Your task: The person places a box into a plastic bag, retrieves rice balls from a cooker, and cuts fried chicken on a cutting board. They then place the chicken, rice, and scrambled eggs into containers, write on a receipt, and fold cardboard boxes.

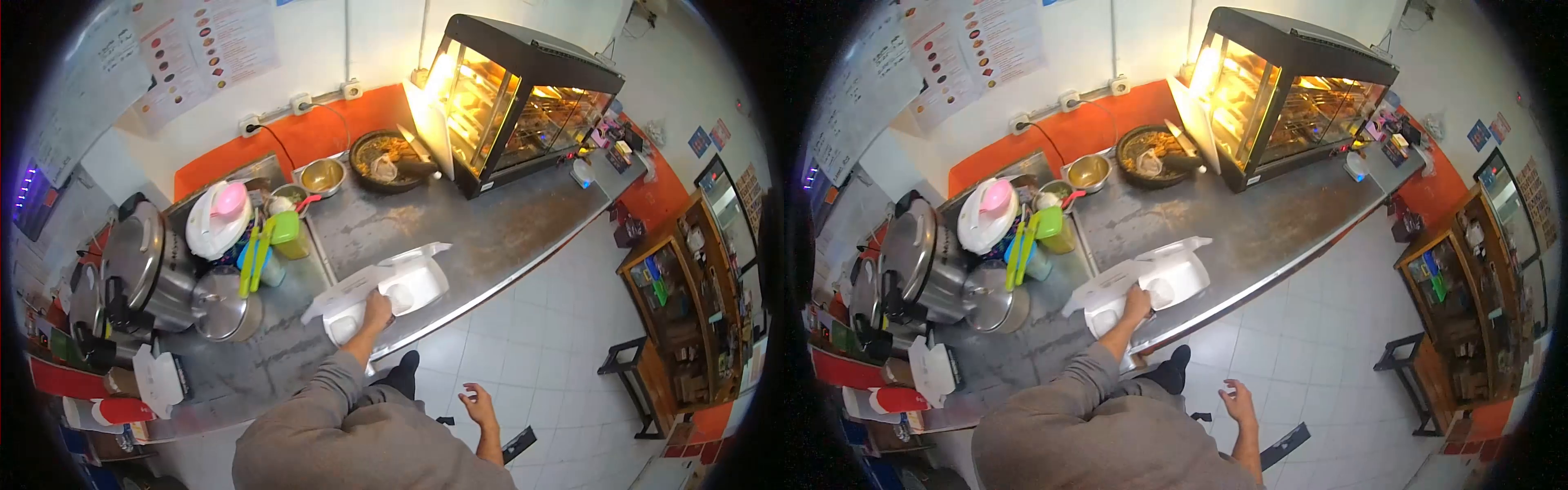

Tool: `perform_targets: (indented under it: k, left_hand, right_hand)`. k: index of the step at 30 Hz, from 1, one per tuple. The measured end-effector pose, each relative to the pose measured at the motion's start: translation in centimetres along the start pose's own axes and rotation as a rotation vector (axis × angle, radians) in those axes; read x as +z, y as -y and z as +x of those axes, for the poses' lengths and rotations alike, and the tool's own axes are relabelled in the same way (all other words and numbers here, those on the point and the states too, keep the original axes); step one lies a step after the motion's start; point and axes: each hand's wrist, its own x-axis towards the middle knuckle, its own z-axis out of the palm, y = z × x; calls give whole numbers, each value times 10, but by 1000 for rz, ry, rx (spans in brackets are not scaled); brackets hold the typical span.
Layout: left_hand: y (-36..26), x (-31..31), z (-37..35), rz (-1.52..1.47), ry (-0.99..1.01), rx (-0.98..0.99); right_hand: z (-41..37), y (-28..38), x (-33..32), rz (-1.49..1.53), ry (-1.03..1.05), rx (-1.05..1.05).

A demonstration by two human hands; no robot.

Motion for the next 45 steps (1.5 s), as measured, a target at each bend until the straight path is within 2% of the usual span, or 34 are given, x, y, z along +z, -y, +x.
perform_targets:
  k: [3, 6, 8, 11, 12, 14, 16, 17, 18, 21, 22, 23, 24, 26, 28, 30, 32, 33, 34, 35, 37, 38, 40, 41, 44, 45]
  left_hand:
    - [-68, 60, 40, -70, -13, -10]
    - [-131, 113, 85, -48, -15, -76]
    - [-158, 144, 112, -3, 31, 103]
    - [-191, 181, 149, 97, -29, 124]
    - [-212, 166, 150, 104, -25, 111]
    - [-290, 87, 142, 92, 181, 151]
    - [-307, 26, 167, 14, -194, 328]
    - [-299, -2, 207, 13, -458, 465]
    - [-311, -35, 231, 85, -502, 210]
    - [-231, -54, 344, 570, -860, 187]
    - [-209, -57, 364, 571, -869, 194]
    - [-196, -59, 381, 578, -657, 58]
    - [-203, -62, 381, 581, -434, -80]
    - [-213, -62, 362, 464, -420, -70]
    - [-229, -57, 341, 348, -510, 90]
    - [-284, -60, 272, 93, -417, 191]
    - [-311, -44, 209, -242, -215, 194]
    - [-323, -36, 177, -149, -184, 278]
    - [-333, -30, 148, -57, -156, 360]
    - [-342, -25, 124, -51, -157, 352]
    - [-358, -14, 90, 62, -37, 270]
    - [-361, -5, 81, 63, -48, 259]
    - [-368, 16, 66, -109, 38, 249]
    - [-370, 32, 62, -109, 24, 241]
    - [-376, 91, 57, -174, 93, 315]
    - [-384, 106, 58, -213, 141, 301]
  right_hand:
    - [68, 12, -22, 47, -10, -107]
    - [124, 22, -62, 37, 34, -65]
    - [157, 23, -92, 14, 62, -51]
    - [197, 34, -132, 25, 16, 72]
    - [208, 32, -144, 26, 28, 81]
    - [223, 25, -164, 24, -91, 65]
    - [231, 24, -175, 56, -118, 87]
    - [234, 31, -181, 48, -136, 106]
    - [237, 37, -184, 40, -152, 121]
    - [261, 56, -184, 27, -133, 5]
    - [274, 66, -185, 20, -110, -57]
    - [286, 87, -187, 6, -87, -135]
    - [301, 103, -187, 8, -92, -136]
    - [333, 136, -188, -27, -66, -369]
    - [360, 182, -180, 151, -24, -440]
    - [386, 228, -165, 393, 206, -448]
    - [391, 298, -167, 573, 600, -130]
    - [400, 315, -153, 628, 653, -104]
    - [408, 320, -140, 681, 709, -81]
    - [415, 315, -129, 684, 718, -76]
    - [427, 301, -116, 1303, 663, 88]
    - [427, 292, -116, 1298, 678, 93]
    - [420, 286, -130, 1449, 562, 174]
    - [411, 273, -150, 1478, 719, 157]
    - [420, 237, -198, 1429, 807, 171]
    - [421, 237, -216, 1384, 655, 124]
